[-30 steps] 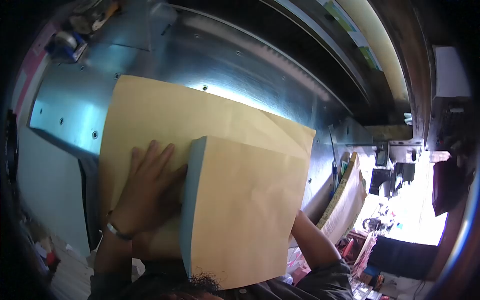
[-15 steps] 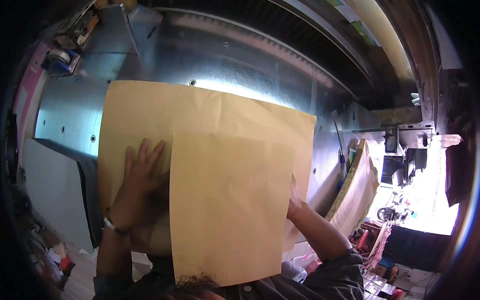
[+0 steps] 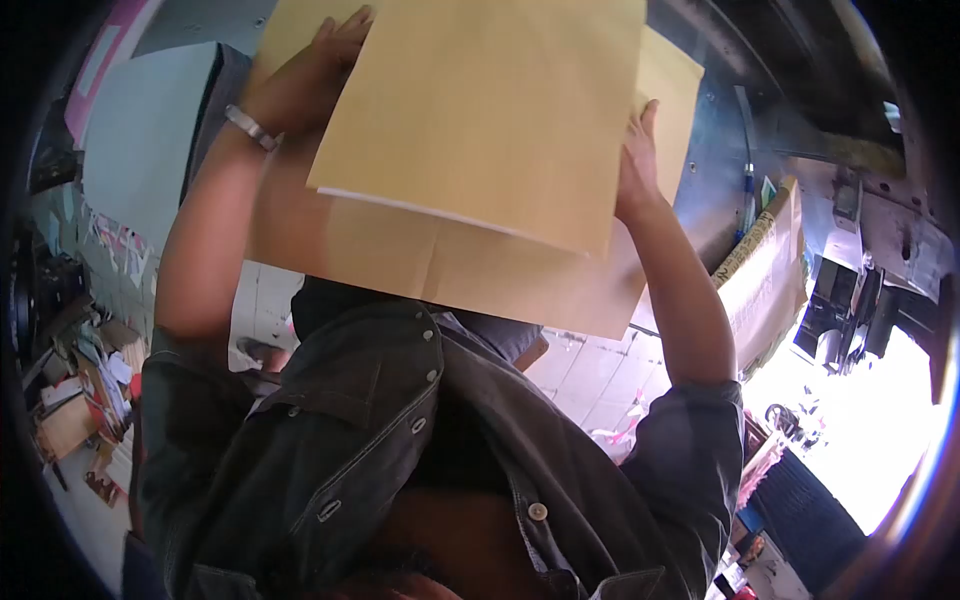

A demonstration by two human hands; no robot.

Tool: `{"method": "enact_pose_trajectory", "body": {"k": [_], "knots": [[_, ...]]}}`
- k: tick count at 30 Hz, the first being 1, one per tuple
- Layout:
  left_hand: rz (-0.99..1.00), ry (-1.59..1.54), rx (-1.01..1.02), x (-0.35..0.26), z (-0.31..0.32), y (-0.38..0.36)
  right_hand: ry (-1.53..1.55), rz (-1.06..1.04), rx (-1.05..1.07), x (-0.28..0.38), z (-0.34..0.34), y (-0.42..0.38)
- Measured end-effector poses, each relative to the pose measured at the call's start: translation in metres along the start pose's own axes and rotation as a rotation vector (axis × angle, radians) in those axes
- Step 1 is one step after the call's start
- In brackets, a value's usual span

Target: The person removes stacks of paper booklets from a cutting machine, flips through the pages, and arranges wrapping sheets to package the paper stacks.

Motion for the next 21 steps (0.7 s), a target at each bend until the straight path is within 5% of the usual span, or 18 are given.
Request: {"method": "enact_pose_trajectory", "body": {"k": [3, 8, 13, 16, 19, 21], "knots": [[-0.078, 0.066, 0.043, 0.005, -0.001, 0.006, 0.099, 0.005, 0.033, -0.004, -0.002, 0.008], [-0.129, 0.200, 0.137, -0.003, -0.005, 0.000, -1.082, -0.327, -0.010, 0.070, 0.036, -0.006], [-0.222, 0.106, -0.042, -0.027, -0.010, -0.036, -0.931, -0.340, -0.097, 0.078, 0.041, -0.024], [-0.297, -0.949, -0.209, -0.003, 0.004, -0.055, -0.705, -0.269, -0.170, 0.078, 0.044, -0.045], [-0.427, -0.962, -0.548, -0.040, -0.073, -0.085, -0.348, -0.200, -0.240, 0.089, 0.044, -0.068], [-0.214, -0.691, -0.656, -0.059, -0.122, -0.079, -0.196, -0.243, -0.349, 0.090, 0.032, -0.080]]}}
Point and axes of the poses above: each hand's wrist, its own y-axis towards the middle knuckle, its own z-axis out of the palm, x = y × z, the point moved 9 cm from there along y, towards the middle knuckle, and after that the axes turned 11 degrees about y, right-handed, at the moved point
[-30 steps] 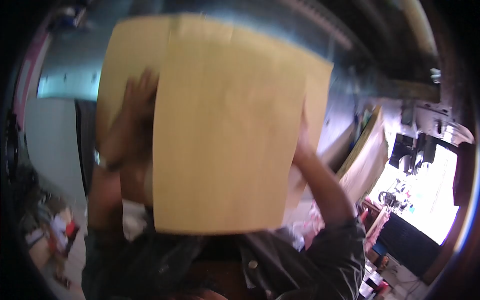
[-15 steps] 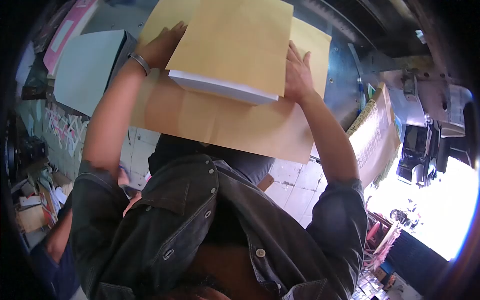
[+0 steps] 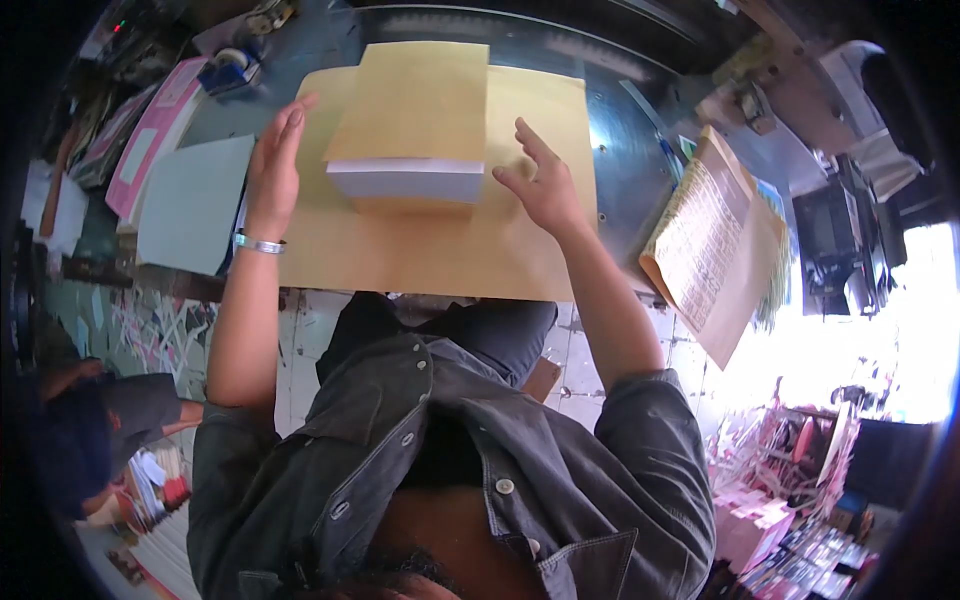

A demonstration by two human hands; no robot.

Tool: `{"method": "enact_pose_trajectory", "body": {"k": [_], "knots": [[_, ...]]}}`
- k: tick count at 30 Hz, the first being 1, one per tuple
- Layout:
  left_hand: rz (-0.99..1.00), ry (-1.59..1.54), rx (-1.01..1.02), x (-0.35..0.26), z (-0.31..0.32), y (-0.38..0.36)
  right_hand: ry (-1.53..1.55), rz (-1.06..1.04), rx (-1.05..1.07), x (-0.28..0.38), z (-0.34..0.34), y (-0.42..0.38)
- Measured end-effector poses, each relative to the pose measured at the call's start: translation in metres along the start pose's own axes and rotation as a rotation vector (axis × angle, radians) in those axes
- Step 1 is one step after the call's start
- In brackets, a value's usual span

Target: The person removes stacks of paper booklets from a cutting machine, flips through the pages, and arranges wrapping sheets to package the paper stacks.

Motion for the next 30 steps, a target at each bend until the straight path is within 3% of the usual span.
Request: {"method": "enact_pose_trajectory", "body": {"k": [3, 5, 7, 10, 12, 15, 18, 25, 30], "knots": [[0.334, 0.270, 0.057, -0.069, 0.011, 0.028, -0.449, -0.091, -0.108, 0.030, -0.029, -0.015], [0.468, 0.566, 0.194, -0.107, 0.035, 0.037, -0.706, 0.060, -0.154, 0.019, -0.051, -0.020], [0.461, 0.624, 0.365, -0.103, 0.062, 0.050, -0.863, 0.281, -0.171, 0.002, -0.073, -0.022], [0.459, 0.673, 0.575, -0.093, 0.090, 0.069, -0.860, 0.416, -0.185, -0.014, -0.087, -0.024], [0.493, 0.696, 0.682, -0.091, 0.106, 0.077, -0.822, 0.395, -0.190, -0.013, -0.090, -0.024], [0.263, 0.725, 0.918, -0.087, 0.115, 0.068, -0.700, 0.377, -0.221, -0.032, -0.103, -0.013], [0.363, 0.752, 0.897, -0.089, 0.118, 0.065, -0.730, 0.405, -0.209, -0.039, -0.100, -0.006], [0.359, 0.727, 0.936, -0.092, 0.126, 0.065, -0.312, 0.513, -0.249, -0.047, -0.112, 0.003], [0.358, 0.772, 0.926, -0.089, 0.121, 0.067, -0.302, 0.319, -0.191, 0.005, -0.109, 0.038]]}}
Point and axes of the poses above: each hand's wrist, its own y-axis towards the middle knuckle, its own z-axis out of the palm, x = y × z, the point moved 9 cm from there along y, towards the middle knuckle, and after that the axes turned 11 degrees about y, right-handed, at the moved point
